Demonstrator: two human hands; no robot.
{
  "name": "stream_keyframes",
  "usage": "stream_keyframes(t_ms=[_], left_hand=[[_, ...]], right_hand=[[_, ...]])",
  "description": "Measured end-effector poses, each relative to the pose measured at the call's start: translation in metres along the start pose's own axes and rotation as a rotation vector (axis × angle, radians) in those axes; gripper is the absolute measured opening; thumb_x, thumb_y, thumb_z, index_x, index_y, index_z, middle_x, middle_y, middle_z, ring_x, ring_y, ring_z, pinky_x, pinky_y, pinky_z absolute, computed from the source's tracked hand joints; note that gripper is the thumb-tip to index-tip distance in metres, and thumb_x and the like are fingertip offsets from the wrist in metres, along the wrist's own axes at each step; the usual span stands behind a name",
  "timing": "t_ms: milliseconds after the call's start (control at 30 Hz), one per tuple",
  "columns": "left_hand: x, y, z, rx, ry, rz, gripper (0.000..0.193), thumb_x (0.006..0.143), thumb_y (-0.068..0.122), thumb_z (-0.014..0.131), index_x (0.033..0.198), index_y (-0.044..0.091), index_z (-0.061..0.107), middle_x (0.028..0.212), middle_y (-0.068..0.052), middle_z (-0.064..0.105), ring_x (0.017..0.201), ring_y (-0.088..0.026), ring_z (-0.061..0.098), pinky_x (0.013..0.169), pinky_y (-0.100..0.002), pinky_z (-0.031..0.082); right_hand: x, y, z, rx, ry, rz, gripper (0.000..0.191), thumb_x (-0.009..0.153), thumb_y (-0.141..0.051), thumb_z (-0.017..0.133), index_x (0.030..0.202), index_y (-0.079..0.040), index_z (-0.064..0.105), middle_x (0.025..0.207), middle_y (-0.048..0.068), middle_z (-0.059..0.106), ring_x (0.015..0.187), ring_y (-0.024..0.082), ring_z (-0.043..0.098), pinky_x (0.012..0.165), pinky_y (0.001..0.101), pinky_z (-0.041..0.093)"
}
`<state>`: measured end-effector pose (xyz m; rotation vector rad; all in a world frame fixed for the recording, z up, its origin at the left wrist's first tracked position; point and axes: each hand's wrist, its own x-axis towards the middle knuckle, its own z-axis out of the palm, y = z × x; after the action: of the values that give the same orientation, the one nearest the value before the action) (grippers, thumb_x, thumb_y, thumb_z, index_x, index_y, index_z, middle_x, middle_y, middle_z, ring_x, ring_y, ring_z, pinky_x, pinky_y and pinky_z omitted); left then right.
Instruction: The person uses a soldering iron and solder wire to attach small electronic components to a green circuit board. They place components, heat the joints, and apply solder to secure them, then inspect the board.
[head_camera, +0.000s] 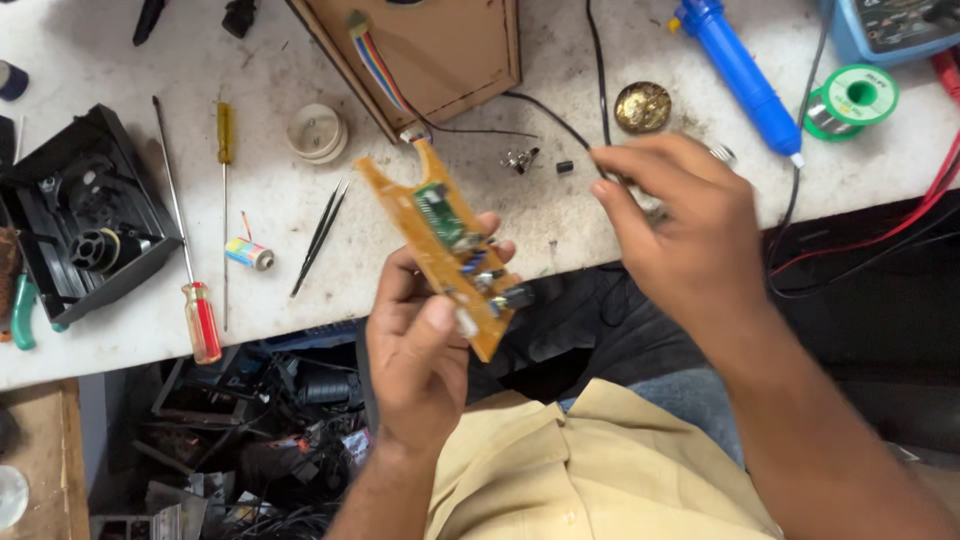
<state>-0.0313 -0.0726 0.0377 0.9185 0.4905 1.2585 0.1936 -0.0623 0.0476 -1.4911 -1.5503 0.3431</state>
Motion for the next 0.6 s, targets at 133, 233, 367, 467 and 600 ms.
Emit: stream_keyframes(t_ms=[133, 233, 367, 467, 600], left_hand=[[-0.004, 0.002, -0.001, -0.051, 0.067, 0.013, 0.053, 0.098, 0.019, 0.062, 0.140, -0.005, 0.042, 0.151, -0.035, 0.049, 0.136, -0.040, 0.056, 0.114, -0.053, 0.050], [-0.008, 0.007, -0.003, -0.050, 0.066, 0.000, 0.061, 0.097, 0.024, 0.063, 0.145, -0.005, 0.040, 0.152, -0.037, 0.047, 0.136, -0.043, 0.056, 0.114, -0.056, 0.049], [-0.011, 0.013, -0.009, -0.083, 0.029, -0.023, 0.074, 0.096, 0.030, 0.065, 0.153, -0.005, 0.035, 0.154, -0.038, 0.045, 0.136, -0.045, 0.055, 0.115, -0.059, 0.048], [-0.013, 0.012, -0.013, -0.112, 0.000, -0.042, 0.077, 0.096, 0.031, 0.068, 0.155, -0.003, 0.033, 0.155, -0.037, 0.045, 0.139, -0.046, 0.054, 0.118, -0.060, 0.046], [-0.020, 0.008, -0.010, -0.051, -0.041, -0.011, 0.081, 0.096, 0.031, 0.076, 0.157, -0.001, 0.034, 0.159, -0.034, 0.043, 0.142, -0.043, 0.054, 0.124, -0.057, 0.043]], right_hand=[[0.036, 0.020, 0.013, -0.332, -0.104, -0.336, 0.024, 0.082, -0.011, 0.084, 0.104, -0.005, 0.078, 0.107, 0.014, 0.069, 0.092, 0.033, 0.067, 0.080, 0.0414, 0.052], [0.045, 0.016, 0.021, -0.331, -0.075, -0.345, 0.015, 0.082, -0.010, 0.085, 0.096, -0.009, 0.080, 0.098, 0.011, 0.068, 0.087, 0.031, 0.068, 0.076, 0.0418, 0.053], [0.028, -0.009, 0.009, 0.041, -0.110, -0.199, 0.020, 0.087, -0.001, 0.082, 0.106, -0.003, 0.077, 0.106, 0.012, 0.072, 0.092, 0.023, 0.072, 0.079, 0.0319, 0.057], [0.005, -0.028, -0.003, 0.389, -0.218, -0.069, 0.023, 0.086, 0.005, 0.080, 0.107, -0.003, 0.077, 0.104, 0.009, 0.077, 0.091, 0.014, 0.074, 0.078, 0.0240, 0.061], [-0.019, -0.045, -0.008, 0.567, -0.314, -0.033, 0.025, 0.085, 0.010, 0.077, 0.107, 0.000, 0.077, 0.105, 0.013, 0.078, 0.094, 0.015, 0.075, 0.081, 0.0229, 0.061]])
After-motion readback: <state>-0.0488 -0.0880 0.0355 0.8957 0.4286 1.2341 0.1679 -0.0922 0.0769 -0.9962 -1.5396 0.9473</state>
